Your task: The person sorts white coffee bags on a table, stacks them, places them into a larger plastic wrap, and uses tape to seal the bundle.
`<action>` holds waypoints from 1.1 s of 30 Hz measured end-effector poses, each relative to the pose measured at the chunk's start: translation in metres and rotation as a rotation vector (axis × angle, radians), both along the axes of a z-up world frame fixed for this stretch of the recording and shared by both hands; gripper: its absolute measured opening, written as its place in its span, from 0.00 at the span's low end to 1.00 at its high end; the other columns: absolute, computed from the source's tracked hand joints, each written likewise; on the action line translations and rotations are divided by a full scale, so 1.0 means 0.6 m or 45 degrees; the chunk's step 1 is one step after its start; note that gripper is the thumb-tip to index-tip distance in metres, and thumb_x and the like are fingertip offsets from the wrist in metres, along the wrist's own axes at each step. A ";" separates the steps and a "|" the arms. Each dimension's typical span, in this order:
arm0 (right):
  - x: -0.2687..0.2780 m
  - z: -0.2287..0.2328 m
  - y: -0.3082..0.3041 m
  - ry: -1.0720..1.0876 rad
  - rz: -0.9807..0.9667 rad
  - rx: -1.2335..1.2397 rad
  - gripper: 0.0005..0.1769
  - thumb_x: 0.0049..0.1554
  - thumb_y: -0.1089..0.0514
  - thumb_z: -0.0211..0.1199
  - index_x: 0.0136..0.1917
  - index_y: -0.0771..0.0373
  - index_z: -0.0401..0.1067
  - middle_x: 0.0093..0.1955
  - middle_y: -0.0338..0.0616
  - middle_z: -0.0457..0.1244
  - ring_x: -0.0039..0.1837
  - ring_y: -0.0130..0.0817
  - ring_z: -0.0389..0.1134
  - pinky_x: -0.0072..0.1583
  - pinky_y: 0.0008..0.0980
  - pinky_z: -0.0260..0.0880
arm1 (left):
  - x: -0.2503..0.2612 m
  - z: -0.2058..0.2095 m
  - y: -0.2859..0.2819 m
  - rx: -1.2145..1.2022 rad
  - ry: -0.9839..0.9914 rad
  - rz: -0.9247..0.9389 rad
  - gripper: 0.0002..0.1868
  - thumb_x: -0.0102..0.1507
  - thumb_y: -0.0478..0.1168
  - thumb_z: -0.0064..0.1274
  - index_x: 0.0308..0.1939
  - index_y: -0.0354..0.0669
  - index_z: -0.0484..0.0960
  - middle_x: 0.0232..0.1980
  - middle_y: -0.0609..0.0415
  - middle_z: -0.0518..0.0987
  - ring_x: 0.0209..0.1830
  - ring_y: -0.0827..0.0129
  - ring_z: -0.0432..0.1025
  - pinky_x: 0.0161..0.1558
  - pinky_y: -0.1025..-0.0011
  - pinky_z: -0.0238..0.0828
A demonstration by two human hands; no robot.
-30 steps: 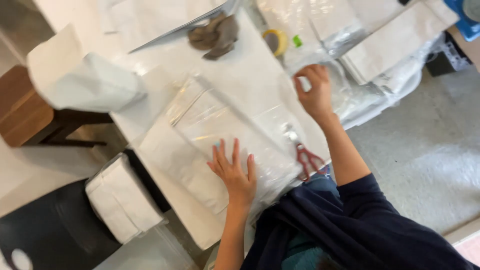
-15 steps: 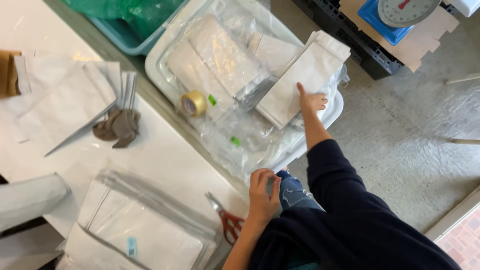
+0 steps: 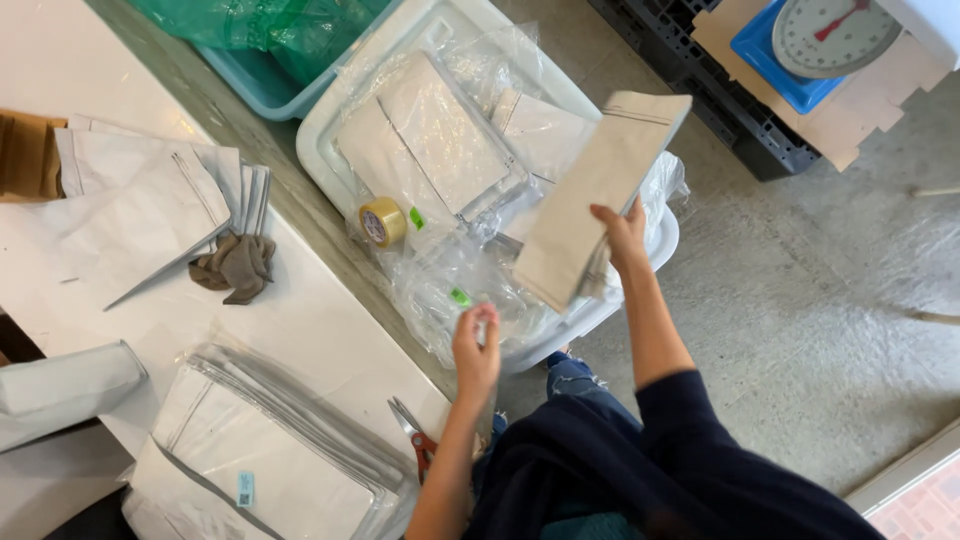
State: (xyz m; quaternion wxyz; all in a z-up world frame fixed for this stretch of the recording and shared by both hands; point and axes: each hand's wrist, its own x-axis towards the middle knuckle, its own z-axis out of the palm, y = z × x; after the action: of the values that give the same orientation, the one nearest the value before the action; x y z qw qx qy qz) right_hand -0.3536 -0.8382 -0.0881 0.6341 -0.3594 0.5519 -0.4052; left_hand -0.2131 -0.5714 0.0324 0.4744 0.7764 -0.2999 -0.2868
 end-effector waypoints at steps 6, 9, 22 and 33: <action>0.004 0.325 0.123 0.038 0.583 0.231 0.30 0.44 0.67 0.76 0.59 0.58 0.72 0.49 0.48 0.70 0.48 0.40 0.74 0.49 0.41 0.77 | 0.070 -0.007 -0.026 -0.110 0.557 0.105 0.46 0.65 0.48 0.64 0.75 0.28 0.55 0.66 0.22 0.68 0.60 0.36 0.71 0.59 0.51 0.71; 0.023 0.353 0.206 -0.003 0.990 0.062 0.30 0.52 0.61 0.74 0.66 0.60 0.69 0.49 0.52 0.71 0.48 0.39 0.74 0.46 0.41 0.78 | 0.040 0.033 -0.017 -0.104 1.198 0.236 0.45 0.58 0.45 0.69 0.76 0.49 0.64 0.59 0.39 0.79 0.52 0.48 0.79 0.51 0.53 0.77; 0.323 0.459 0.242 -0.683 1.460 -0.554 0.51 0.58 0.15 0.30 0.80 0.46 0.54 0.76 0.56 0.57 0.77 0.54 0.57 0.76 0.46 0.49 | -0.021 0.044 0.197 -0.916 1.802 0.193 0.36 0.61 0.39 0.63 0.73 0.52 0.66 0.58 0.49 0.82 0.50 0.59 0.80 0.53 0.60 0.78; 0.314 0.304 0.335 -0.860 1.598 0.028 0.53 0.66 0.12 0.50 0.87 0.40 0.35 0.84 0.73 0.31 0.87 0.70 0.45 0.84 0.69 0.47 | -0.017 0.123 0.312 -1.051 1.221 0.778 0.32 0.60 0.34 0.66 0.66 0.59 0.73 0.50 0.48 0.84 0.45 0.57 0.82 0.41 0.57 0.82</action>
State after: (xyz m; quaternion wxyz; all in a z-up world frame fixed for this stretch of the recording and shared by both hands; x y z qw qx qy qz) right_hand -0.1650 -0.6373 0.0943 0.8876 -0.4577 0.0185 -0.0473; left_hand -0.2230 -0.3841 0.1064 0.8696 0.3702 0.0895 -0.3141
